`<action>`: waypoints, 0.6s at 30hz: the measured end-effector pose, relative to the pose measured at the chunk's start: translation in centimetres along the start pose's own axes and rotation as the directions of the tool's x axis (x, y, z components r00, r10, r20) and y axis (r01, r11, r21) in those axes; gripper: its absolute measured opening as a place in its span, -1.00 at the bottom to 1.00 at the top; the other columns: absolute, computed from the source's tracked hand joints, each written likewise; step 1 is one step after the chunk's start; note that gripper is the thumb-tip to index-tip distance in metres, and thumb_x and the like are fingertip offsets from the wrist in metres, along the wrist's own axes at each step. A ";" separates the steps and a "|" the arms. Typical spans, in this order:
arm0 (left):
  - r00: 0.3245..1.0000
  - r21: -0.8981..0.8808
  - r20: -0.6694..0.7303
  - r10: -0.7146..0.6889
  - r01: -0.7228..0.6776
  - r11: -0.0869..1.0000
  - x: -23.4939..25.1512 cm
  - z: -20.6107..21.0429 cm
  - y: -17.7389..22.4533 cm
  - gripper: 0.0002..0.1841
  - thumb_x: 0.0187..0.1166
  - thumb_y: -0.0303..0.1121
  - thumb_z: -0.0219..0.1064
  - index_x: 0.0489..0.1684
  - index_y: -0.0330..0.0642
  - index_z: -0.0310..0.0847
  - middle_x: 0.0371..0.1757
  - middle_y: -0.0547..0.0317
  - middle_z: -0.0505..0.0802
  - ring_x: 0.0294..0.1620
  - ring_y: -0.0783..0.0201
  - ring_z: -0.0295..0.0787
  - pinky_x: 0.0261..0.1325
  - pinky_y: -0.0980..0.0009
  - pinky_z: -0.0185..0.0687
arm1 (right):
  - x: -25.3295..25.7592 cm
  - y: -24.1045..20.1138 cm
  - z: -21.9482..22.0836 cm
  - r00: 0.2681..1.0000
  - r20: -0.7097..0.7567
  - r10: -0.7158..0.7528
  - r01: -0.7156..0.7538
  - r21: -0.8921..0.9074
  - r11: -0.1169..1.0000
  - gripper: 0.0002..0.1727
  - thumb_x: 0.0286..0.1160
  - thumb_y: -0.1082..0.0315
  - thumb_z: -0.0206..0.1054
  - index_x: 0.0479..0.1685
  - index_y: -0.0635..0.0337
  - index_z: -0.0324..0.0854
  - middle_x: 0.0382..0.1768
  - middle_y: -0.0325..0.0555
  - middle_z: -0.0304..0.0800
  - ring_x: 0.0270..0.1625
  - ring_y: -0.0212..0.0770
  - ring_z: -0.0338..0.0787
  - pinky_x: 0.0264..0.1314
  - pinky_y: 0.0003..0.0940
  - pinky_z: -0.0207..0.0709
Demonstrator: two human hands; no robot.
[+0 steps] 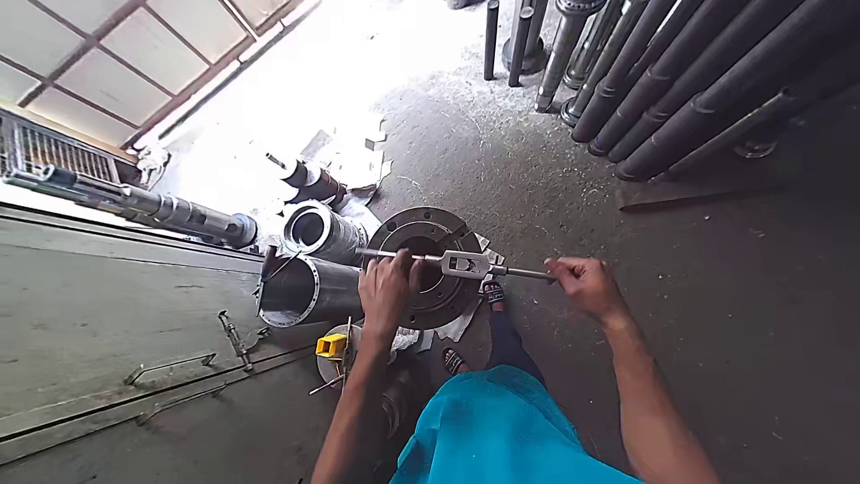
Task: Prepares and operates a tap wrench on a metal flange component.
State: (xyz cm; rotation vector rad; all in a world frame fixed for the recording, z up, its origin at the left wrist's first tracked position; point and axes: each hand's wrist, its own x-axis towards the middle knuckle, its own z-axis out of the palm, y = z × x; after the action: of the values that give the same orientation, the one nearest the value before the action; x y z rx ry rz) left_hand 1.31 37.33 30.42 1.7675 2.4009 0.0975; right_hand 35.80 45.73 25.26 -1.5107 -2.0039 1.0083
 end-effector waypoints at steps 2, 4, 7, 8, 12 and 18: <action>0.993 -0.031 -0.038 -0.111 0.110 0.993 -3.0 0.2 -0.7 -0.48 0.64 0.25 0.13 0.17 0.14 0.84 -0.03 -0.11 0.87 0.12 -0.21 0.76 0.10 -0.20 0.61 | 4.3 0.9 -0.4 1.000 -0.013 -0.012 0.011 -0.137 0.991 -0.34 0.80 -0.07 -0.03 -0.56 0.26 0.65 -0.65 0.08 0.60 -0.49 0.15 0.67 -0.39 0.29 0.44; 0.956 -0.079 -0.148 -0.255 0.246 0.966 -4.9 0.6 -1.9 -0.48 0.54 0.20 0.24 -0.09 -0.05 0.90 0.09 -0.30 0.77 0.21 -0.33 0.67 0.16 -0.27 0.56 | 9.0 0.6 -0.6 0.999 0.043 0.011 0.000 -0.228 0.974 -0.31 0.84 -0.07 -0.11 -0.57 0.23 0.61 -0.59 0.12 0.64 -0.37 0.22 0.72 -0.32 0.32 0.43; 0.863 -0.180 -0.131 -0.488 0.463 0.868 -4.6 2.5 -4.3 -0.47 0.59 0.14 0.24 -0.05 -0.19 0.86 0.33 -0.36 0.68 0.37 -0.37 0.57 0.25 -0.33 0.43 | 13.3 -0.6 -0.6 0.982 0.188 0.016 0.045 -0.311 0.949 -0.35 0.83 -0.05 -0.05 -0.63 0.17 0.59 -0.60 0.07 0.63 -0.37 0.17 0.72 -0.35 0.25 0.41; 0.853 -0.248 -0.095 -0.512 0.478 0.843 -3.6 3.0 -4.9 -0.50 0.64 0.08 0.24 -0.02 -0.24 0.83 0.35 -0.36 0.68 0.39 -0.34 0.57 0.34 -0.30 0.43 | 13.5 -0.6 -1.0 0.966 0.259 -0.004 0.087 -0.312 0.946 -0.33 0.83 -0.07 -0.04 -0.64 0.17 0.59 -0.62 0.05 0.61 -0.40 0.14 0.71 -0.34 0.24 0.42; 0.871 -0.388 -0.227 -0.435 0.329 0.861 3.7 3.3 -7.0 -0.51 0.73 -0.06 0.16 0.19 -0.40 0.68 0.34 -0.43 0.67 0.42 -0.32 0.59 0.47 -0.22 0.45 | 7.8 -0.4 -4.0 0.711 0.696 0.098 0.105 -0.243 0.964 -0.19 0.86 -0.22 -0.16 -0.46 0.22 0.77 -0.56 -0.03 0.75 -0.45 -0.04 0.75 -0.28 0.09 0.60; 0.991 -0.627 -0.025 -0.129 0.084 0.774 24.4 2.7 2.8 -0.42 0.63 -0.01 0.32 0.47 -0.25 0.55 0.33 -0.20 0.76 0.42 -0.06 0.66 0.50 -0.07 0.51 | -4.8 -3.6 6.5 0.561 0.826 -0.043 -0.618 0.454 0.642 -0.61 0.68 0.15 0.01 -0.60 0.00 0.44 -0.77 -0.45 0.41 -0.75 -0.48 0.45 -0.65 -0.49 0.45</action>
State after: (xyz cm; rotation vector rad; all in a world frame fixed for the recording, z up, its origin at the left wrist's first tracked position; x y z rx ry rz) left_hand -2.67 61.34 25.99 1.3191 2.1304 0.8504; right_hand 30.44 38.81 24.25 -1.0175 -1.3540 2.6385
